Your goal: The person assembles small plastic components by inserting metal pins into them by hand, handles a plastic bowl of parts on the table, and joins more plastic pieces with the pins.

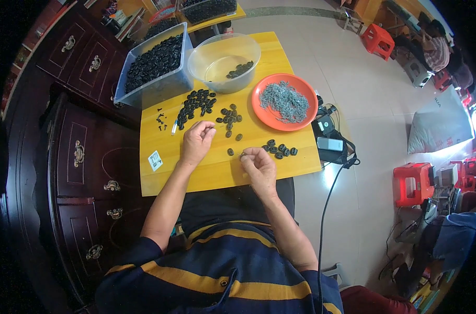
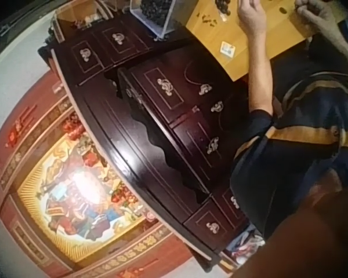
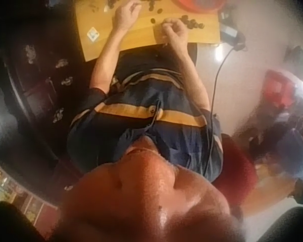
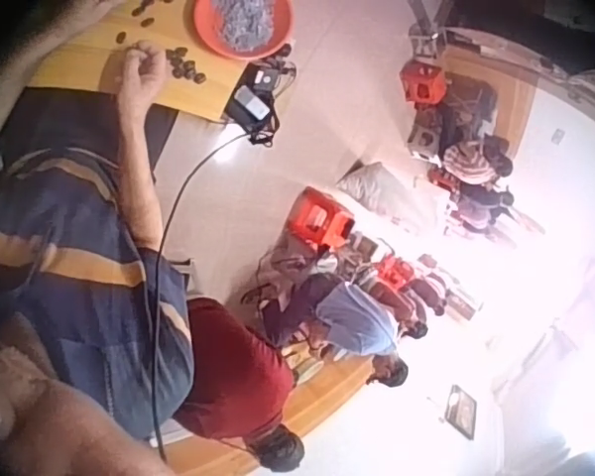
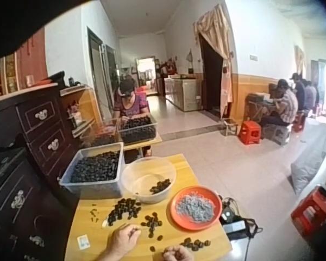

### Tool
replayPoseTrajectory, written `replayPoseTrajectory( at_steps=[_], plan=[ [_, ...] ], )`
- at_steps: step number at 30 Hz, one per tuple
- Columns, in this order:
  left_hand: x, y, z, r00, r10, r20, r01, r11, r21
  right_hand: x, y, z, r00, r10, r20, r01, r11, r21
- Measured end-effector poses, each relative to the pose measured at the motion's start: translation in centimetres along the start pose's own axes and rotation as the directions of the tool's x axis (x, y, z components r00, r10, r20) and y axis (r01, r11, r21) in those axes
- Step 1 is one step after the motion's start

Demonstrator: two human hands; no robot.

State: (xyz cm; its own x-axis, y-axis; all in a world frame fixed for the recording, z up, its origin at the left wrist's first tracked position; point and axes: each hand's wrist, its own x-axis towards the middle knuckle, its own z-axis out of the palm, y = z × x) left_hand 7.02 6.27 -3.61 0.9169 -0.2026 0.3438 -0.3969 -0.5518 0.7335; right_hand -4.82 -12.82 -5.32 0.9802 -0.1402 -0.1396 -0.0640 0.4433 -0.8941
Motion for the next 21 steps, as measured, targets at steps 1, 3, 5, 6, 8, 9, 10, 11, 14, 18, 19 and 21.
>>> replayPoseTrajectory(
  at_steps=[1, 3, 5, 6, 8, 9, 10, 11, 14, 18, 19, 21],
  plan=[
    [-0.1, -0.3, -0.1, 1.000, -0.021, 0.001, 0.021, 0.998, -0.055, 0.0, 0.0, 0.1, 1.000, -0.005, -0.003, 0.005, 1.000, 0.006],
    [-0.5, -0.6, -0.1, 0.996, -0.086, 0.023, 0.088, 0.986, -0.144, 0.0, 0.0, 0.2, 1.000, -0.010, -0.007, 0.010, 1.000, 0.010],
    [-1.0, -0.8, -0.1, 0.988, -0.148, 0.053, 0.157, 0.960, -0.231, 0.0, 0.0, 0.1, 1.000, -0.002, -0.015, 0.002, 1.000, 0.001],
    [-1.2, -0.6, -0.1, 0.990, -0.129, 0.052, 0.137, 0.967, -0.214, 0.0, -0.1, 0.2, 1.000, 0.000, -0.013, 0.000, 1.000, 0.000],
    [-1.6, -0.3, 0.1, 0.992, -0.111, 0.052, 0.119, 0.973, -0.196, 0.0, -0.2, 0.3, 1.000, -0.008, -0.029, 0.008, 1.000, 0.005],
    [-1.6, 0.3, 0.0, 0.993, -0.100, 0.060, 0.110, 0.975, -0.193, -0.1, -0.3, 0.4, 1.000, -0.008, -0.030, 0.008, 1.000, 0.004],
    [-1.7, 0.6, 0.0, 0.994, -0.089, 0.068, 0.101, 0.976, -0.191, -0.1, -0.4, 0.4, 0.999, -0.002, -0.037, 0.002, 1.000, 0.012],
    [-1.8, 0.6, 0.1, 0.994, -0.090, 0.069, 0.102, 0.976, -0.193, -0.1, -0.4, 0.4, 0.999, 0.004, -0.044, -0.003, 1.000, 0.020],
    [-2.4, 0.7, -0.1, 0.986, -0.142, 0.091, 0.163, 0.940, -0.299, -0.3, -0.8, 0.7, 0.999, 0.012, -0.042, -0.011, 1.000, 0.027],
    [-3.0, 2.5, -0.4, 0.954, -0.210, 0.216, 0.291, 0.828, -0.479, -0.4, -1.1, 0.9, 0.998, 0.040, -0.055, -0.037, 0.998, 0.045],
    [-3.2, 3.0, -0.6, 0.939, -0.224, 0.260, 0.332, 0.787, -0.520, -0.4, -1.1, 1.2, 0.998, 0.036, -0.046, -0.034, 0.998, 0.053],
    [-3.5, 4.1, -0.8, 0.928, -0.237, 0.288, 0.361, 0.768, -0.529, -0.4, -1.1, 1.5, 0.999, 0.033, -0.039, -0.031, 0.998, 0.061]
  ],
)
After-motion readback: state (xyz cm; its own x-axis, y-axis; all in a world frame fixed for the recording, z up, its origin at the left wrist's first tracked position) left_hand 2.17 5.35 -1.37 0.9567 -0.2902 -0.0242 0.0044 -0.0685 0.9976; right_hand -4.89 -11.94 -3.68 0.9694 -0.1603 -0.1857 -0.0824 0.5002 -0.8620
